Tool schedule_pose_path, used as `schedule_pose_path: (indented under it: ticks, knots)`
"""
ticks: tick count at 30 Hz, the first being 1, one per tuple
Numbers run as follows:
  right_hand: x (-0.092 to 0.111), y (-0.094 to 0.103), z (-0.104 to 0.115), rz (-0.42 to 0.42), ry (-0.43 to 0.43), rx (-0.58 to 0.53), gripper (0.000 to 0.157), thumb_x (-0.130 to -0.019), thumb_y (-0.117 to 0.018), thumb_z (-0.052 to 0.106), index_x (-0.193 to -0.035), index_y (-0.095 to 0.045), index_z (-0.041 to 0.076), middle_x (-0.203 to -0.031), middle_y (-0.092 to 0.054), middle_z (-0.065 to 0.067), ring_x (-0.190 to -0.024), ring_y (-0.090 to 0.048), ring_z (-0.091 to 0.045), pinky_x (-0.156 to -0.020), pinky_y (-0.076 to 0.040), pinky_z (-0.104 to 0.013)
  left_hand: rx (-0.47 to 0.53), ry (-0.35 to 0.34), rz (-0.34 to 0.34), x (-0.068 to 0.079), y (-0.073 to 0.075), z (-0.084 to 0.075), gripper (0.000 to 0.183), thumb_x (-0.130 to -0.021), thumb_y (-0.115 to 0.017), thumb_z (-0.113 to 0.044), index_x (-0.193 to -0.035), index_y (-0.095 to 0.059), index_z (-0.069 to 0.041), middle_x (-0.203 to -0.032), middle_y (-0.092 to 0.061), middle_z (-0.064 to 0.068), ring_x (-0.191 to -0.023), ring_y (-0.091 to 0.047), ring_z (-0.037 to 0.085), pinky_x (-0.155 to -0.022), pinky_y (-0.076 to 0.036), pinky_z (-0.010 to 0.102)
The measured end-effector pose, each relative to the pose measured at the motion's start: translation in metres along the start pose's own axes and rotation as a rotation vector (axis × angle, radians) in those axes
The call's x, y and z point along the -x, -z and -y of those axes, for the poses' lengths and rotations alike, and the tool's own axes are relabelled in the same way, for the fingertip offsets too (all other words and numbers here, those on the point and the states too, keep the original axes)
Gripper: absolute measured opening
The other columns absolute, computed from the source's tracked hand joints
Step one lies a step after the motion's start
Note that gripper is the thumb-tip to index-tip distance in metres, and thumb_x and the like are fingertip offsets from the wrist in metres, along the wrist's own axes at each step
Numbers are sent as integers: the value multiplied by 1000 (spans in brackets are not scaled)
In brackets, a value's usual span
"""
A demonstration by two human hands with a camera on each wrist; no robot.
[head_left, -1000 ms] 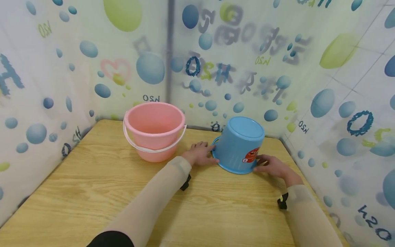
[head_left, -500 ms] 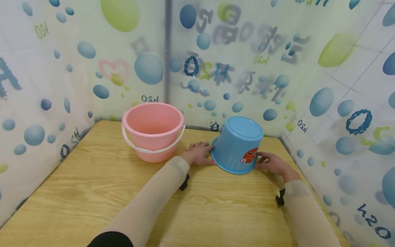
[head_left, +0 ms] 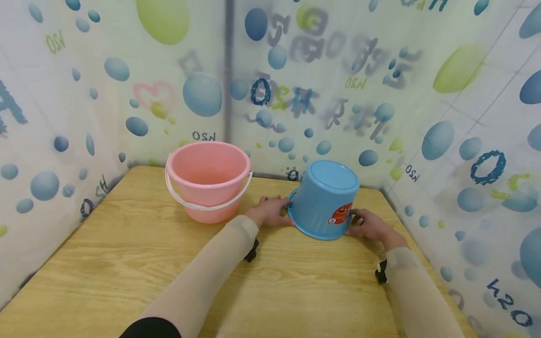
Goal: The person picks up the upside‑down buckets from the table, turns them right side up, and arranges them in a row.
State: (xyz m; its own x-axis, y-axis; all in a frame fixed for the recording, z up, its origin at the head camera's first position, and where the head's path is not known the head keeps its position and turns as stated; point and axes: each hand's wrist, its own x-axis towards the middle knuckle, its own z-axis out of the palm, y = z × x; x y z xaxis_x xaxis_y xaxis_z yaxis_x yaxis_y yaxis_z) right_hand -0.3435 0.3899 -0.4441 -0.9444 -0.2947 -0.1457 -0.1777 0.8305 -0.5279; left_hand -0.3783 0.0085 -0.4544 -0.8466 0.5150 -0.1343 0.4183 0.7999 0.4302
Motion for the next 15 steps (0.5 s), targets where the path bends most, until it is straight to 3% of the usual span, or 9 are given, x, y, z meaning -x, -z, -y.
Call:
schedule_pose_path:
  ticks: [4, 10, 15]
  knots:
    - [0, -2, -1, -23, 2, -6, 81, -93, -91, 33, -155, -54, -2, -129, -68, -25, -105, -65, -32, -89, -57, -44, -5, -10, -5, 0, -3, 4, 89, -101, -69, -67, -172, -40, -21, -177, -42, 6, -170, -26, 33, -135, -19, 62]
    - [2, 0, -2, -41, -10, -21, 83, -95, -88, 42, -160, -53, 5, -144, -66, -27, -115, -67, -38, -99, -58, -51, 44, -23, 6, -3, -3, 9, 90, -102, -69, -66, -172, -39, -19, -176, -42, 8, -170, -25, 34, -134, -19, 64]
    - [5, 1, -3, -51, 13, -28, 84, -98, -84, 42, -164, -49, 2, -150, -64, -30, -119, -68, -40, -100, -59, -53, 95, -8, 20, -7, -5, 14, 89, -104, -68, -63, -174, -34, -21, -179, -37, 6, -172, -20, 31, -135, -16, 62]
